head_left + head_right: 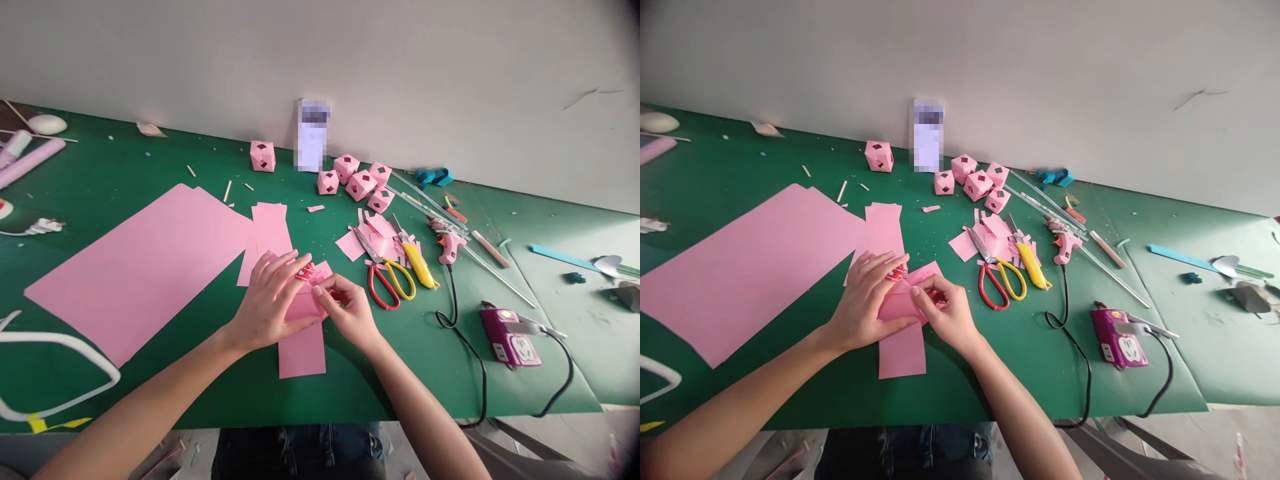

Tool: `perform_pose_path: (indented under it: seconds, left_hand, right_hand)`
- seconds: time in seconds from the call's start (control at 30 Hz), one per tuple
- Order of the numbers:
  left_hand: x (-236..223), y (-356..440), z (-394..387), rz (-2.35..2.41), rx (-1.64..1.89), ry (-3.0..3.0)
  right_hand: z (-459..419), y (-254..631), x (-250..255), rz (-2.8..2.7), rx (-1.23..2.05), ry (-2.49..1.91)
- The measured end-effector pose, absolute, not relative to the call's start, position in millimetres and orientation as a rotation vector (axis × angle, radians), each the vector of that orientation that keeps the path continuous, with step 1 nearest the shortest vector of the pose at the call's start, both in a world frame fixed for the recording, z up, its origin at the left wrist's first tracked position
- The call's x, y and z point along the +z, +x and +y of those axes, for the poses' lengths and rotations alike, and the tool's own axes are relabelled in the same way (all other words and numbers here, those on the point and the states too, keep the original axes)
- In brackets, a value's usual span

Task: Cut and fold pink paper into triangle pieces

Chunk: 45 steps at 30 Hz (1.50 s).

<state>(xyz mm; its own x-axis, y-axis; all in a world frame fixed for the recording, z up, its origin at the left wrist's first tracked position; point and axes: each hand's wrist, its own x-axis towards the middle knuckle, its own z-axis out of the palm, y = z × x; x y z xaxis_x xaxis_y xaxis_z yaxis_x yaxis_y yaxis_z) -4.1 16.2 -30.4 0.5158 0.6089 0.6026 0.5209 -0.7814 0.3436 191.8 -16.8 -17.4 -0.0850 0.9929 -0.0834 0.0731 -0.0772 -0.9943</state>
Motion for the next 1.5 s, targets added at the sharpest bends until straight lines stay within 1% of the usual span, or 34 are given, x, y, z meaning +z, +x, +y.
perform_pose_path:
  seconds: [0.17,0.43,0.73,0.87,1.07,1.27,1.5]
  left_hand:
    - [-30,-4,15,0.951,1.176,2.674]
    - [-32,-4,15,1.063,1.155,2.555]
    - [-28,-1,15,0.985,1.339,2.555]
    - [-23,-1,11,0.957,1.406,2.265]
    - [-15,-2,6,0.998,1.283,1.785]
    - [-12,-1,6,1.094,1.196,1.564]
    - [-7,-1,4,1.123,1.119,1.356]
  right_hand:
    - [-16,191,-17,-1.257,1.303,-1.243]
    - [-16,193,-20,-1.198,1.311,-1.204]
    - [-14,194,-17,-1.254,1.225,-1.176]
    - [-13,194,-16,-1.201,1.216,-1.152]
    - [-13,194,-13,-1.065,1.286,-1.144]
    - [-14,193,-14,-1.048,1.397,-1.183]
    - [-13,192,-15,-1.071,1.295,-1.178]
